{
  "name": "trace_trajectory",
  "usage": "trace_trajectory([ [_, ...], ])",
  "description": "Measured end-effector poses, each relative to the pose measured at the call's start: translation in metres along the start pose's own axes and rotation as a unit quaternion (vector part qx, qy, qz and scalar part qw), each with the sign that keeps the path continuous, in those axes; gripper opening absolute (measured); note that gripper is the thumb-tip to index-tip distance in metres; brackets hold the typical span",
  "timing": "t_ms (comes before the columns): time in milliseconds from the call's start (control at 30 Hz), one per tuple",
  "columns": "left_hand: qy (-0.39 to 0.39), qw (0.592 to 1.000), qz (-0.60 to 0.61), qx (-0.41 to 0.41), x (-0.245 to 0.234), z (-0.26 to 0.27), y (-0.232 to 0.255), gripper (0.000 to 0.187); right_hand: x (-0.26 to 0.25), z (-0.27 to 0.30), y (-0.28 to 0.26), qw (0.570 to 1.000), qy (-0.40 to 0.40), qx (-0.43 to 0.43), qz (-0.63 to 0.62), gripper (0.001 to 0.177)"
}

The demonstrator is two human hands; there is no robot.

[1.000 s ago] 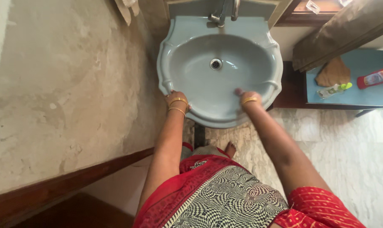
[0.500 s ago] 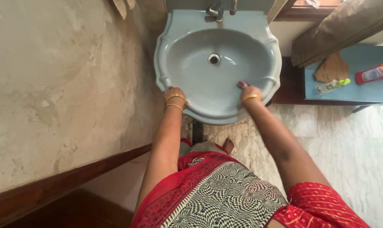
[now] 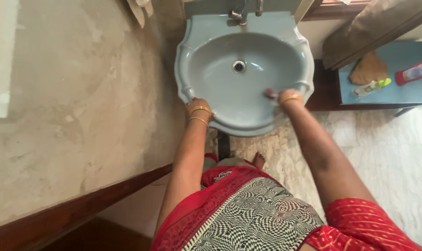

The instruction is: The person scrubs the interior surfaces and rim of a light-blue pedestal sink using a red-handled brush by hand.

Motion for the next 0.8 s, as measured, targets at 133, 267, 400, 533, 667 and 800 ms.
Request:
trace_trajectory([
  [133,0.007,0.999,-0.037,0.039,-0.004,0.004,0.004,0.113,-0.051,0.019,0.028,0.989,0.130,0.040,-0.056,0.038],
  [267,0.006,0.999,-0.029,0.039,-0.009,0.008,0.003,0.097,-0.097,0.026,0.040,0.958,0.182,0.074,-0.209,0.050],
  [400,0.006,0.998,-0.033,0.055,-0.003,0.003,0.006,0.087,-0.116,-0.004,0.067,0.932,0.185,0.105,-0.293,0.054],
  [533,0.041,0.999,0.013,0.033,0.008,-0.006,-0.004,0.129,-0.110,-0.048,0.073,0.892,0.164,0.158,-0.390,0.051],
  [667,0.021,1.000,0.008,0.009,0.022,-0.024,-0.006,0.139,-0.109,-0.112,0.012,0.920,0.079,0.080,-0.375,0.037],
  [800,-0.023,0.999,-0.030,0.000,0.029,-0.036,-0.003,0.139,-0.130,-0.127,-0.040,0.954,0.123,-0.057,-0.267,0.046],
])
Point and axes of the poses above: each hand's wrist, its own z-axis away from the middle knuckle, its own x-axis out of the palm, y = z × x, the point moved 6 cm from there along -z, towards the middle knuckle, and after that the axes turned 5 degrees about x, right-handed, at the moved point
